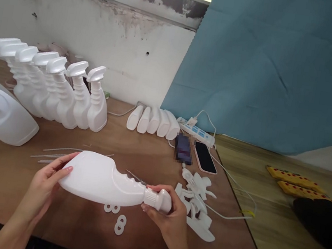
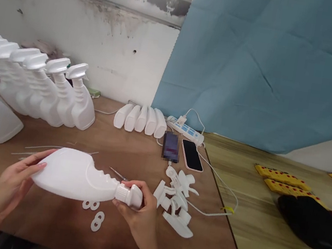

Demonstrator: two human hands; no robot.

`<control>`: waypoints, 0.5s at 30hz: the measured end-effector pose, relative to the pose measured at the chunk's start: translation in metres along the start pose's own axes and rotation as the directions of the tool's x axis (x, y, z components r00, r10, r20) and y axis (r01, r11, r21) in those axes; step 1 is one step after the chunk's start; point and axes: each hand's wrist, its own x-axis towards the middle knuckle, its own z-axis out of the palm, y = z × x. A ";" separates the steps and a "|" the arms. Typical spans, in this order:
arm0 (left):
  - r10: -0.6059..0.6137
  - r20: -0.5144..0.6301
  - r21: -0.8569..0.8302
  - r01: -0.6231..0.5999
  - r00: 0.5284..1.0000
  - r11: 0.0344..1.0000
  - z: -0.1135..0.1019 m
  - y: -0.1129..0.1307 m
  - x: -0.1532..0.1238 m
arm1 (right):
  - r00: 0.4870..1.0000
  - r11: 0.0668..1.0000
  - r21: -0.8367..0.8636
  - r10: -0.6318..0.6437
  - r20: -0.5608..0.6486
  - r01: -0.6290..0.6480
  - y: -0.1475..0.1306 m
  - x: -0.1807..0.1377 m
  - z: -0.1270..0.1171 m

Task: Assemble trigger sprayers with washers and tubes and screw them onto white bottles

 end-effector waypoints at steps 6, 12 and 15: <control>0.302 -0.023 -0.039 -0.303 0.953 0.952 -0.011 -0.011 -0.001 | 0.995 0.996 -0.053 0.063 -0.076 -0.067 0.005 0.004 -0.001; 0.262 -0.021 -0.055 -0.263 0.965 0.963 -0.012 -0.004 -0.010 | 0.996 0.998 -0.059 -0.006 -0.090 0.001 0.010 0.005 0.002; 0.167 -0.044 -0.166 -0.172 0.985 0.971 -0.011 0.000 -0.011 | 0.990 0.979 -0.144 -0.141 0.014 0.142 0.013 0.002 0.000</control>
